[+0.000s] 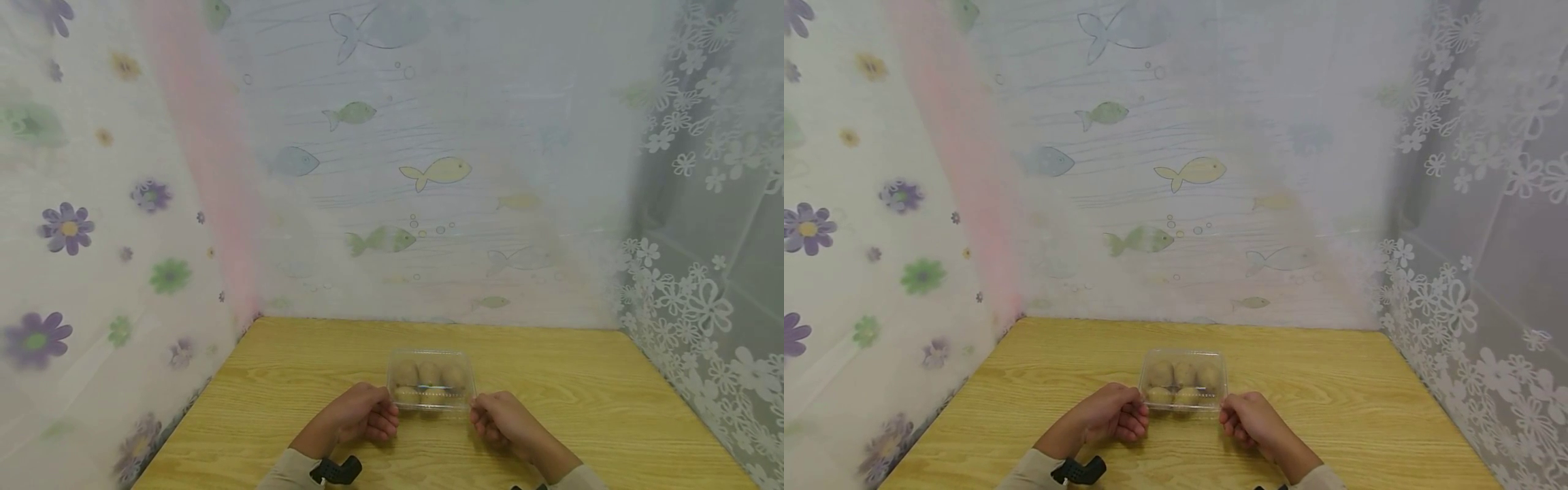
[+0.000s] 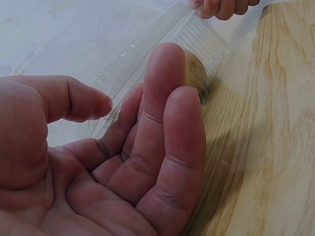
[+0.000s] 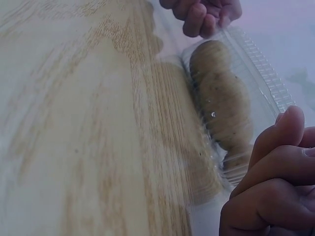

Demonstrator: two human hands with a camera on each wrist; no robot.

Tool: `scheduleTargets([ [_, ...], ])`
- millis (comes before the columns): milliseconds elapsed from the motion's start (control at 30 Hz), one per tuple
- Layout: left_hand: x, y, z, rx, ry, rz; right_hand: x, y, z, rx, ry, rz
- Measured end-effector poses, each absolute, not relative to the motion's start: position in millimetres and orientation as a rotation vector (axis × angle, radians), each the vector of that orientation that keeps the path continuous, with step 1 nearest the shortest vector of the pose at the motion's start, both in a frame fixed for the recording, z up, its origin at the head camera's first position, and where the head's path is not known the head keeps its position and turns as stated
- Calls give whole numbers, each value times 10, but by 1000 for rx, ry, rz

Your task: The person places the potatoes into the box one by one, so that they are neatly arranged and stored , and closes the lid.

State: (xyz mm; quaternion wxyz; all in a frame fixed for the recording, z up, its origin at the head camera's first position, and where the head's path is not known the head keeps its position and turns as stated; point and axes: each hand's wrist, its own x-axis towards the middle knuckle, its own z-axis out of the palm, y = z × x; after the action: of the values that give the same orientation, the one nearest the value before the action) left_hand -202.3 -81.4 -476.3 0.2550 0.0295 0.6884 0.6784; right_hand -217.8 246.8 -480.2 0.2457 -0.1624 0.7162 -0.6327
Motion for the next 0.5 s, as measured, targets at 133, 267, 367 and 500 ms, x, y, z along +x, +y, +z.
scheduleTargets([
  [133, -2008, -811, -4742, 75, 1869, 1843, -2182, 2472, -4804, -454, 1955, -1724],
  [267, -1986, -810, -4710, 79, 1870, 1840, -2183, 2476, -4808, -462, 1950, -1721],
  [367, -1978, -808, -4692, 84, 1870, 1838, -2186, 2480, -4815, -465, 1941, -1718],
  [500, -1977, -806, -4686, 92, 1872, 1836, -2199, 2486, -4824, -472, 1931, -1719],
])
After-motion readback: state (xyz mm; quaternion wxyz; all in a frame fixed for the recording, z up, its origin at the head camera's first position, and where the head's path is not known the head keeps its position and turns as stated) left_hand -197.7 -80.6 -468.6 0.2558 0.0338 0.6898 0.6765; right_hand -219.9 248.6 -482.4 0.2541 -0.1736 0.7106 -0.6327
